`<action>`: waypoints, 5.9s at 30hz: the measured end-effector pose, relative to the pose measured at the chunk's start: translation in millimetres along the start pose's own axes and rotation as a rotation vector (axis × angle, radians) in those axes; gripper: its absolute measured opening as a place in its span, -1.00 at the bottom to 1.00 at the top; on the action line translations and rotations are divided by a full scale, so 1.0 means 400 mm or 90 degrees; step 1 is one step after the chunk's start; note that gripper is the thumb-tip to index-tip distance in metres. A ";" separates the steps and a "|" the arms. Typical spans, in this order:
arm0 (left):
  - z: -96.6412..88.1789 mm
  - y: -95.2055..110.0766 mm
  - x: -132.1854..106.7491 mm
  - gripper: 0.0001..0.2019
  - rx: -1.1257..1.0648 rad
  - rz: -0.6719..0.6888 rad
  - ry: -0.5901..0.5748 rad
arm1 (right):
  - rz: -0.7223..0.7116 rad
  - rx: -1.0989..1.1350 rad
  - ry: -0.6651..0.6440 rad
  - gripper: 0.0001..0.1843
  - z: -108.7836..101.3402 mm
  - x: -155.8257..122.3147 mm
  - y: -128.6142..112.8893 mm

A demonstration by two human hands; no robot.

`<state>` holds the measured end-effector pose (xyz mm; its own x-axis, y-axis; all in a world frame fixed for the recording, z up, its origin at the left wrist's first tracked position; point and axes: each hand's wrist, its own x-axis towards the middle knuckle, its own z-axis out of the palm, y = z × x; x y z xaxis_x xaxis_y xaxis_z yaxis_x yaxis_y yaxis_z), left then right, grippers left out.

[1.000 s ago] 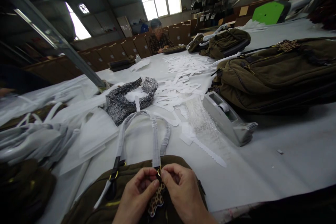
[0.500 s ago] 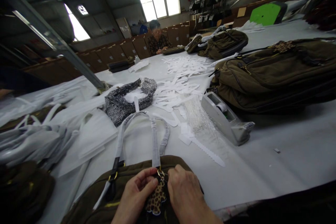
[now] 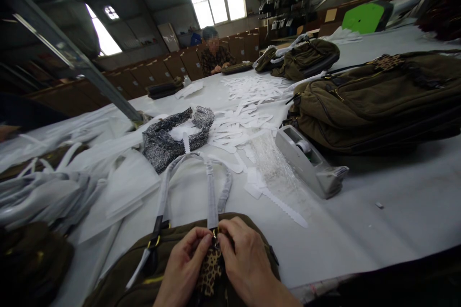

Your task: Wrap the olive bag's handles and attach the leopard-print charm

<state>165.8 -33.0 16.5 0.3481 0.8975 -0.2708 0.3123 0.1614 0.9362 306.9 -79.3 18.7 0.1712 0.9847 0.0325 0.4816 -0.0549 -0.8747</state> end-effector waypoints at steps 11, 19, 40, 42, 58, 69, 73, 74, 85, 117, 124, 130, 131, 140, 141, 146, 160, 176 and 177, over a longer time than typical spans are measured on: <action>0.008 -0.010 -0.027 -0.77 -0.098 0.048 0.053 | -0.013 0.191 -0.078 -0.90 -0.009 0.008 -0.021; -0.004 -0.030 -0.004 -0.71 -0.075 0.022 0.181 | 0.109 0.229 -0.059 -0.78 0.002 0.004 -0.007; -0.031 -0.026 0.053 -0.82 0.106 -0.035 -0.002 | 0.070 -0.331 -0.021 -0.80 0.036 0.022 -0.031; -0.036 -0.032 0.055 -0.79 0.040 -0.032 -0.019 | 0.059 -0.356 -0.021 -0.81 0.040 0.021 -0.032; -0.029 -0.093 0.086 -0.81 -0.167 -0.027 -0.045 | 0.013 -0.391 -0.023 -0.73 0.058 0.030 -0.015; -0.030 -0.107 0.096 -0.82 -0.184 0.015 -0.021 | 0.000 -0.380 -0.016 -0.71 0.066 0.056 0.004; -0.033 -0.102 0.102 -0.78 -0.235 0.000 -0.027 | -0.011 -0.315 -0.003 -0.72 0.064 0.054 0.016; -0.033 -0.101 0.103 -0.78 -0.240 -0.001 -0.026 | -0.013 -0.302 0.000 -0.72 0.063 0.053 0.017; -0.024 -0.121 0.100 -0.85 -0.341 0.124 0.115 | 0.013 -0.043 0.073 -0.69 0.040 0.055 0.044; -0.029 -0.094 0.055 -0.73 -0.302 0.198 0.046 | 0.008 0.004 0.023 -0.57 -0.018 0.035 0.040; -0.027 -0.097 0.057 -0.72 -0.298 0.207 0.025 | -0.106 -0.232 0.083 -0.61 -0.037 0.022 0.085; -0.026 -0.099 0.060 -0.69 -0.300 0.210 0.024 | -0.098 -0.349 0.020 -0.67 -0.085 0.023 0.072; -0.026 -0.099 0.060 -0.69 -0.301 0.211 0.025 | -0.100 -0.334 0.022 -0.67 -0.089 0.025 0.071; -0.027 -0.095 0.055 -0.66 -0.319 0.206 0.029 | -0.063 -0.028 0.104 -0.62 -0.033 0.034 0.008; -0.028 -0.093 0.054 -0.66 -0.319 0.206 0.028 | -0.046 0.036 0.081 -0.60 -0.024 0.037 -0.005; -0.037 -0.082 0.045 -0.68 -0.318 0.212 0.023 | 0.043 0.344 -0.020 -0.49 0.012 0.057 -0.030; -0.044 -0.065 0.031 -0.80 -0.265 0.241 0.016 | 0.022 0.224 -0.011 -0.60 0.050 0.071 -0.004; -0.038 -0.088 0.051 -0.77 -0.251 0.218 0.011 | 0.026 0.233 0.062 -0.53 0.104 0.101 0.078; -0.040 -0.089 0.053 -0.76 -0.253 0.216 0.011 | 0.029 0.239 0.061 -0.53 0.108 0.104 0.085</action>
<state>148.0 -13.2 -19.2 0.3553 0.9327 0.0628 -0.1758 0.0007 0.9844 293.4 -32.9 -30.7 0.2735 0.9617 0.0195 0.1274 -0.0161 -0.9917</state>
